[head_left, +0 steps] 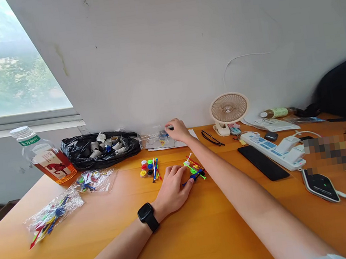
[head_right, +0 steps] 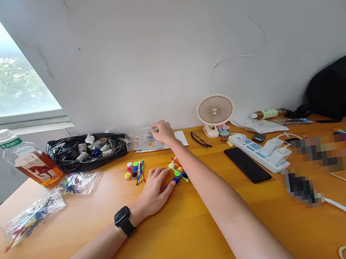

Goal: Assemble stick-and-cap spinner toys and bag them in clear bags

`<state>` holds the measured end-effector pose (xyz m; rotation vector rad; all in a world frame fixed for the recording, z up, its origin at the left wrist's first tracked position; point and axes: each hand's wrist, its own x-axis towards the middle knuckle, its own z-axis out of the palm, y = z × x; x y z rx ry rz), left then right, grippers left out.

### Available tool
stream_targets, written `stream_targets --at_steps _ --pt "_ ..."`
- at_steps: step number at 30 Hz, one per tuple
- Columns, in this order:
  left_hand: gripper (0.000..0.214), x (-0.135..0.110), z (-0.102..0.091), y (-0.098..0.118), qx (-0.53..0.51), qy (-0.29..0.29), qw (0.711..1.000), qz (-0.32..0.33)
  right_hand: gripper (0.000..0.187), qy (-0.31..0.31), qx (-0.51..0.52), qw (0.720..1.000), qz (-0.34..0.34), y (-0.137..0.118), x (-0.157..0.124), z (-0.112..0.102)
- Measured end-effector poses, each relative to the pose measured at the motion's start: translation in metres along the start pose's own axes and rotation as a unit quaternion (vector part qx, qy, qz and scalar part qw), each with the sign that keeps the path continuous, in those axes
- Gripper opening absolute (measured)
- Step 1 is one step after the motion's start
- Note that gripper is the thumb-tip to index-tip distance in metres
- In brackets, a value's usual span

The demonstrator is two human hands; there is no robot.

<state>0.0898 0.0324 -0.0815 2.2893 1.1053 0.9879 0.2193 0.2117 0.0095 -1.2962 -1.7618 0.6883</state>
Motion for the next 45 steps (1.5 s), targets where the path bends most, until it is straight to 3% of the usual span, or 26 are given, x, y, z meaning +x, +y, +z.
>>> stream_targets --at_steps 2,5,8,10,14,17,19,22,27,32,37,45 --pt "0.039 0.001 0.001 -0.001 -0.012 0.013 1.0 -0.002 0.022 -0.042 -0.033 0.998 -0.024 0.001 -0.016 -0.013" --pt "0.033 0.006 -0.002 -0.004 -0.034 0.049 0.998 -0.02 0.021 -0.175 -0.066 0.982 -0.034 0.007 -0.041 -0.034" --pt "0.017 0.013 -0.011 -0.009 -0.033 0.091 0.994 -0.049 0.005 -0.309 -0.099 0.946 -0.001 0.019 -0.054 -0.056" --pt "0.008 0.02 -0.022 -0.013 -0.027 0.111 0.991 -0.069 0.011 -0.351 -0.13 0.927 0.028 0.026 -0.057 -0.07" --pt "0.015 0.04 -0.054 -0.017 -0.082 0.128 0.981 -0.123 0.014 -0.317 -0.169 0.932 0.043 0.028 -0.054 -0.085" --pt "0.015 0.063 -0.082 -0.014 -0.143 0.113 0.972 -0.148 0.008 -0.276 -0.132 0.952 -0.004 0.01 -0.054 -0.077" --pt "0.018 0.079 -0.098 -0.011 -0.145 0.119 0.972 -0.143 0.023 -0.283 -0.018 0.956 -0.078 -0.005 -0.055 -0.063" --pt "0.026 0.094 -0.112 -0.009 -0.135 0.146 0.972 -0.128 0.036 -0.265 0.112 0.952 -0.101 -0.022 -0.059 -0.039" --pt "0.053 0.09 -0.118 -0.016 -0.142 0.166 0.97 -0.103 0.033 -0.197 0.214 0.956 -0.04 -0.028 -0.064 -0.014" --pt "0.048 0.079 -0.124 -0.028 -0.208 0.041 0.972 -0.103 0.029 -0.173 0.292 0.941 0.013 -0.026 -0.066 -0.005" --pt "0.045 0.078 -0.121 -0.035 -0.208 0.015 0.973 -0.095 0.014 -0.14 0.279 0.95 0.023 -0.018 -0.065 -0.001" --pt "0.039 0.081 -0.109 -0.048 -0.157 -0.003 0.986 -0.05 0.018 -0.198 0.265 0.943 0.024 -0.006 -0.063 0.0"
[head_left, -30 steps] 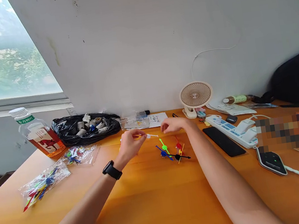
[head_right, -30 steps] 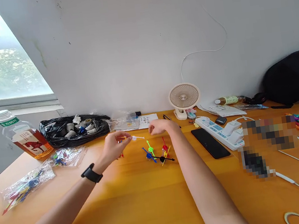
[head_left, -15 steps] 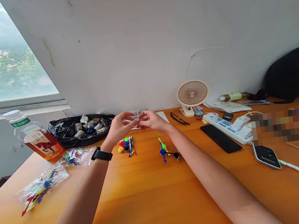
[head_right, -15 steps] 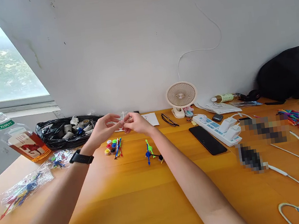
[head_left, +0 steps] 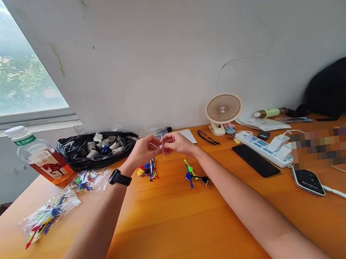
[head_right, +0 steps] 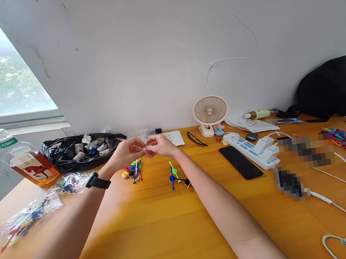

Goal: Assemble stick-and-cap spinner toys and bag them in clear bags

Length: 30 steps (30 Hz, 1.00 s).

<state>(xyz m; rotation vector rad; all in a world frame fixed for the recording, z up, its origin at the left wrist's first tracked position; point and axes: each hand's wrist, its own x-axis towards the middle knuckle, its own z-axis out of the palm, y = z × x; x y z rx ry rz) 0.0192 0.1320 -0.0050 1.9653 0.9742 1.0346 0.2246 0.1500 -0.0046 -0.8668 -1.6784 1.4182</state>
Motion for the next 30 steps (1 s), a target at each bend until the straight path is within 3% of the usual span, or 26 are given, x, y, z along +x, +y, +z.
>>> stream_targets --at_steps 7,15,21,24,27,30 --pt "0.028 -0.002 0.005 -0.008 0.008 -0.047 0.998 0.033 0.016 -0.024 -0.085 0.996 0.015 0.015 0.003 0.002" --pt "0.023 -0.003 0.014 -0.018 0.054 -0.067 0.996 0.023 0.016 -0.027 -0.203 0.978 0.046 0.024 0.004 0.004" --pt "0.014 -0.004 0.022 -0.024 0.174 -0.019 0.984 0.038 0.012 0.027 -0.357 0.931 0.064 0.028 0.004 -0.005" --pt "0.008 -0.006 0.025 -0.023 0.19 -0.044 0.979 0.053 0.012 0.031 -0.414 0.904 0.1 0.027 0.002 -0.013" --pt "0.019 -0.006 0.024 -0.025 0.225 -0.089 0.969 0.053 0.019 0.025 -0.457 0.879 0.134 0.021 0.0 -0.023" --pt "0.023 -0.007 0.018 -0.029 0.26 -0.084 0.961 0.036 0.015 0.009 -0.484 0.859 0.17 0.006 -0.005 -0.035"
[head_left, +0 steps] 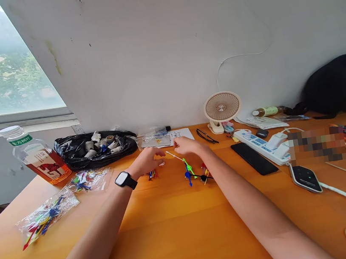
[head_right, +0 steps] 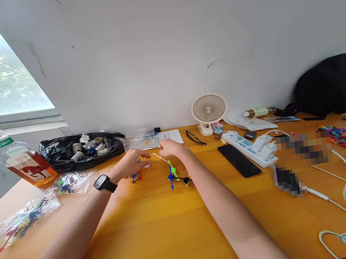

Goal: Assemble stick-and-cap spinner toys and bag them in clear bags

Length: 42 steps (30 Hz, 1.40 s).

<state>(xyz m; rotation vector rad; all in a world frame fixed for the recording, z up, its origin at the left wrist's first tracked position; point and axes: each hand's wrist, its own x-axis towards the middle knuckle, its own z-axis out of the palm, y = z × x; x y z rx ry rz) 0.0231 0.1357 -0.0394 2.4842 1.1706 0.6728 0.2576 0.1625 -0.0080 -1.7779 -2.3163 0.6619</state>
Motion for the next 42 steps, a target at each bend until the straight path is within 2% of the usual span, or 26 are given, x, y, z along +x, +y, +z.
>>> stream_targets --at_steps 2,5,8,11,16,20,22,24,26,28,31,33,37,40,42 --pt "0.029 -0.001 -0.002 -0.005 0.009 -0.003 1.0 -0.005 0.009 -0.051 -0.013 0.998 0.019 0.001 -0.007 -0.013" --pt "0.026 -0.002 -0.002 -0.009 0.015 -0.028 1.0 0.002 0.015 -0.156 -0.012 0.987 0.041 0.001 -0.02 -0.026" --pt "0.014 -0.002 0.0 -0.007 0.028 -0.024 0.999 0.007 0.022 -0.236 0.001 0.97 0.059 0.0 -0.027 -0.024" --pt "0.011 -0.001 -0.002 -0.003 0.045 0.006 0.999 0.001 0.033 -0.262 0.013 0.962 0.072 -0.002 -0.028 -0.016" --pt "0.02 -0.001 -0.016 0.001 0.062 0.04 0.997 0.004 0.036 -0.218 0.025 0.973 0.067 -0.003 -0.023 -0.013" --pt "0.019 0.002 -0.033 0.014 0.022 0.072 0.997 0.022 0.031 -0.136 0.061 0.988 0.04 -0.002 -0.025 -0.026" --pt "0.022 0.003 -0.039 0.026 -0.032 0.087 0.995 0.025 0.028 -0.078 0.135 0.988 -0.003 -0.005 -0.027 -0.031" --pt "0.028 0.004 -0.043 0.039 -0.102 0.086 0.991 0.029 0.026 -0.033 0.26 0.962 -0.072 -0.01 -0.027 -0.033" --pt "0.033 0.004 -0.043 0.049 -0.159 0.085 0.983 0.041 0.026 -0.018 0.374 0.918 -0.132 -0.017 -0.026 -0.031" --pt "0.029 0.005 -0.041 0.053 -0.176 0.102 0.977 0.06 0.025 -0.014 0.427 0.891 -0.156 -0.023 -0.024 -0.026" --pt "0.02 0.006 -0.036 0.052 -0.138 0.137 0.978 0.072 0.023 0.006 0.445 0.881 -0.161 -0.026 -0.019 -0.016" --pt "0.018 0.006 -0.032 0.048 -0.109 0.143 0.981 0.073 0.02 0.018 0.409 0.898 -0.16 -0.025 -0.014 -0.011" --pt "0.021 0.007 -0.017 0.037 -0.086 0.115 0.986 0.09 0.012 0.044 0.252 0.958 -0.128 -0.013 -0.006 -0.003" --pt "0.019 0.005 0.001 0.031 -0.034 0.066 0.995 0.066 0.004 0.018 0.171 0.981 -0.083 0.001 -0.002 0.001" --pt "0.011 0.003 0.013 0.028 0.01 0.039 0.998 0.042 0.009 0.001 0.115 0.992 -0.048 0.009 -0.001 0.0"
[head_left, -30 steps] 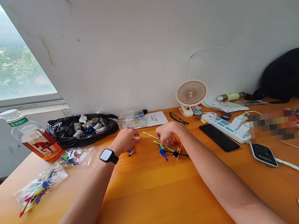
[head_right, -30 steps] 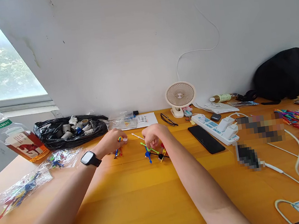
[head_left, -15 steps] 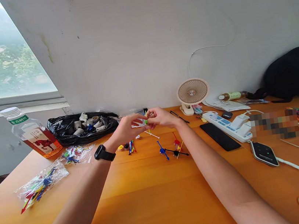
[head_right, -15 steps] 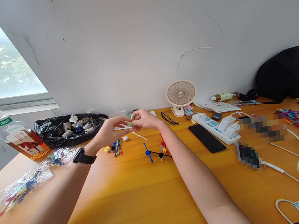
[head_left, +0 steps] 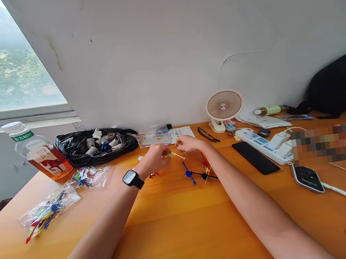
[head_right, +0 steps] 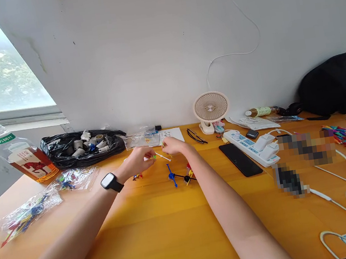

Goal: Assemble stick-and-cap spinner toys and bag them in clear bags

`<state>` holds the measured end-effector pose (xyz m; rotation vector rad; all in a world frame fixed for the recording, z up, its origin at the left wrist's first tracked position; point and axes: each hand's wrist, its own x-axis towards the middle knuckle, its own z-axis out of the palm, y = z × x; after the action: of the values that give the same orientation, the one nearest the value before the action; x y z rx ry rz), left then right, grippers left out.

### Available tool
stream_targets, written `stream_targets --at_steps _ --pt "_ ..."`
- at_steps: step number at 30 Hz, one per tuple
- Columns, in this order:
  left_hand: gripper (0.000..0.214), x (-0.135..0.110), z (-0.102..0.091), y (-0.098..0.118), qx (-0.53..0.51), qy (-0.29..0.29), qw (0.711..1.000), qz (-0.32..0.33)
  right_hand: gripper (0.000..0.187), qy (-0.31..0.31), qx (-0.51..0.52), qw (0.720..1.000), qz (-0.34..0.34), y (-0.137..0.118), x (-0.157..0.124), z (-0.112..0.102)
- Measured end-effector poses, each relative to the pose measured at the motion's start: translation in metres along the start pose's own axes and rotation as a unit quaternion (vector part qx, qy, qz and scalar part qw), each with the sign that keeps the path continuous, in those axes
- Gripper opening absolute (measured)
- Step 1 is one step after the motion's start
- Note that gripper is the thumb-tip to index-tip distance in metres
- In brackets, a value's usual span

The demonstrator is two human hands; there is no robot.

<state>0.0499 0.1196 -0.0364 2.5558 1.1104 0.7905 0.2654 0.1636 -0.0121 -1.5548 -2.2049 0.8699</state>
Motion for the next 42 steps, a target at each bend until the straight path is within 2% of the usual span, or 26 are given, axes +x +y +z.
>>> stream_targets --at_steps 3,6,8,11,14,18,20,22,27,29,31,33,35,38,42 --pt "0.005 -0.004 0.011 0.0 0.045 -0.011 0.999 -0.016 0.016 -0.005 -0.071 0.997 0.04 0.007 -0.003 -0.01" --pt "0.006 -0.004 0.011 0.0 0.085 -0.01 0.996 -0.016 0.017 -0.013 -0.124 0.989 0.079 0.012 -0.01 -0.031" --pt "0.006 -0.004 0.007 -0.001 0.1 -0.007 0.995 -0.011 0.024 -0.046 -0.15 0.98 0.121 0.015 -0.018 -0.047" --pt "0.023 -0.003 0.001 -0.004 0.123 -0.012 0.992 -0.008 0.036 -0.117 -0.166 0.961 0.189 0.018 -0.031 -0.061" --pt "0.024 -0.004 -0.002 -0.007 0.151 -0.026 0.988 -0.017 0.04 -0.164 -0.161 0.946 0.228 0.017 -0.038 -0.061" --pt "0.021 -0.006 -0.001 -0.011 0.158 -0.029 0.987 -0.022 0.033 -0.204 -0.149 0.939 0.234 0.012 -0.037 -0.052" --pt "0.021 -0.007 0.0 -0.012 0.159 -0.03 0.987 -0.023 0.027 -0.204 -0.143 0.943 0.221 0.011 -0.036 -0.051" --pt "0.024 -0.006 -0.002 -0.013 0.149 -0.023 0.988 -0.021 0.021 -0.179 -0.142 0.953 0.198 0.012 -0.036 -0.053" --pt "0.029 0.0 -0.025 -0.009 0.051 0.054 0.997 -0.004 0.014 -0.036 -0.107 0.99 0.088 0.006 -0.032 -0.062" --pt "0.029 0.003 -0.037 -0.001 -0.006 0.088 0.996 -0.005 0.008 0.013 -0.065 0.997 0.032 -0.004 -0.029 -0.058" --pt "0.031 0.005 -0.046 0.009 -0.071 0.104 0.992 0.001 0.012 0.034 0.011 0.999 -0.034 -0.019 -0.027 -0.049" --pt "0.034 0.007 -0.052 0.019 -0.128 0.113 0.985 0.014 0.013 0.023 0.164 0.978 -0.126 -0.035 -0.026 -0.037" --pt "0.031 0.007 -0.055 0.025 -0.162 0.133 0.978 0.022 0.009 0.005 0.245 0.955 -0.169 -0.049 -0.025 -0.026" --pt "0.024 0.007 -0.058 0.026 -0.178 0.162 0.971 0.021 0.01 0.0 0.306 0.935 -0.178 -0.062 -0.025 -0.014" --pt "0.019 0.005 -0.061 0.022 -0.161 0.164 0.973 0.007 0.013 0.001 0.355 0.919 -0.173 -0.064 -0.022 -0.003"
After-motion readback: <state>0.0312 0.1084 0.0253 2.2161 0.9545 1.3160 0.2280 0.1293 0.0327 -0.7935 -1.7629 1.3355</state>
